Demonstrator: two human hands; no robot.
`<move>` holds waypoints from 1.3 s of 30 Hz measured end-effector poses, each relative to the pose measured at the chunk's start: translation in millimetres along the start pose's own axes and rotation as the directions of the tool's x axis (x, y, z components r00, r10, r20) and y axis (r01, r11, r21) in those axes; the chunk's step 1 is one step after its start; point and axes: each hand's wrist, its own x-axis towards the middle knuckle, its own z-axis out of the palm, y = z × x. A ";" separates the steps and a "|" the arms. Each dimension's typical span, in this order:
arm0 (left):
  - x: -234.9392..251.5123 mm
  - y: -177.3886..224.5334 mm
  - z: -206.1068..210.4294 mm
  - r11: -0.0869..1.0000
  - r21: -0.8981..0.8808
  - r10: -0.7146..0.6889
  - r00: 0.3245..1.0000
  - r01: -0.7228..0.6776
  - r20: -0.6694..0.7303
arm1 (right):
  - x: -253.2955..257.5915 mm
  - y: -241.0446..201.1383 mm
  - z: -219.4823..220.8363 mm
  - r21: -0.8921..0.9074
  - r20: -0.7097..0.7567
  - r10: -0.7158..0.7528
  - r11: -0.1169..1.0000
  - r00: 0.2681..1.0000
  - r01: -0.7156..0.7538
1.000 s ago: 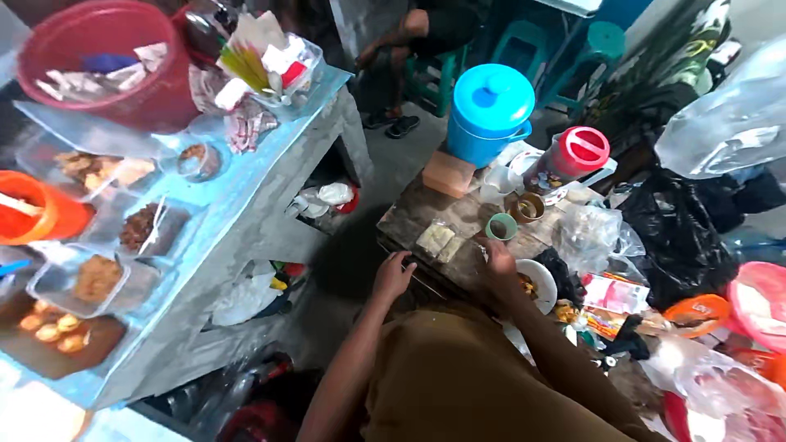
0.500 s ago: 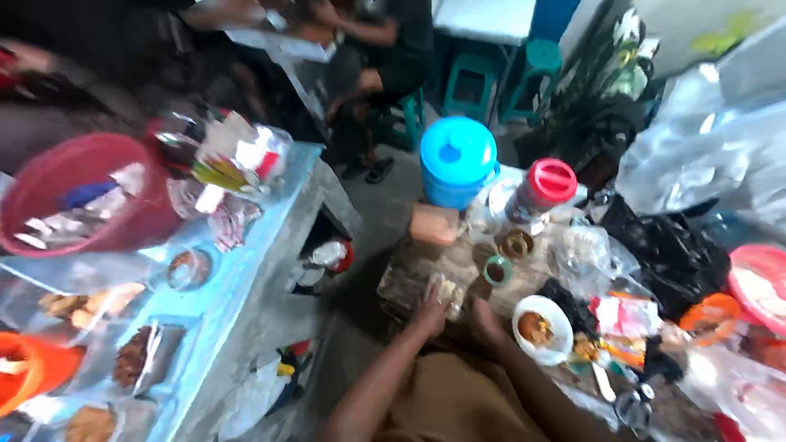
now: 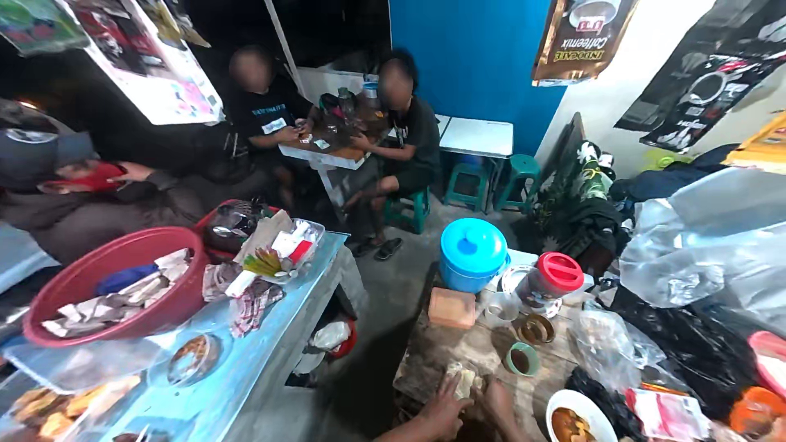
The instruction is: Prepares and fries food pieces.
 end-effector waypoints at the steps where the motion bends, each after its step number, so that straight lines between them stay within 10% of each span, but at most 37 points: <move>1: 0.0 -0.2 -1.0 1.000 0.000 0.004 1.000 -0.004 0.004 | -1.8 2.4 0.6 0.045 -0.015 0.002 0.999 1.000 -0.001; 7: 3.2 -6.2 -5.4 0.998 -0.059 0.017 0.999 -0.019 -0.032 | -36.4 19.7 -5.4 0.285 -0.366 -0.104 0.934 0.925 0.218; 13: -5.7 28.3 -44.4 0.899 -0.319 0.120 0.870 -0.300 -0.478 | -82.4 -7.7 -49.7 0.234 -0.664 -0.309 0.779 0.681 0.581; 24: -53.2 78.6 -118.4 0.455 -0.704 -0.031 0.780 -0.546 -0.625 | -114.0 -62.9 -121.4 0.508 -0.550 -0.450 0.489 0.704 0.709; 39: -131.3 103.5 -191.7 0.553 -0.584 -0.252 0.549 -0.594 -0.797 | -130.0 -156.8 -167.2 0.632 -0.417 -0.731 0.194 0.540 0.751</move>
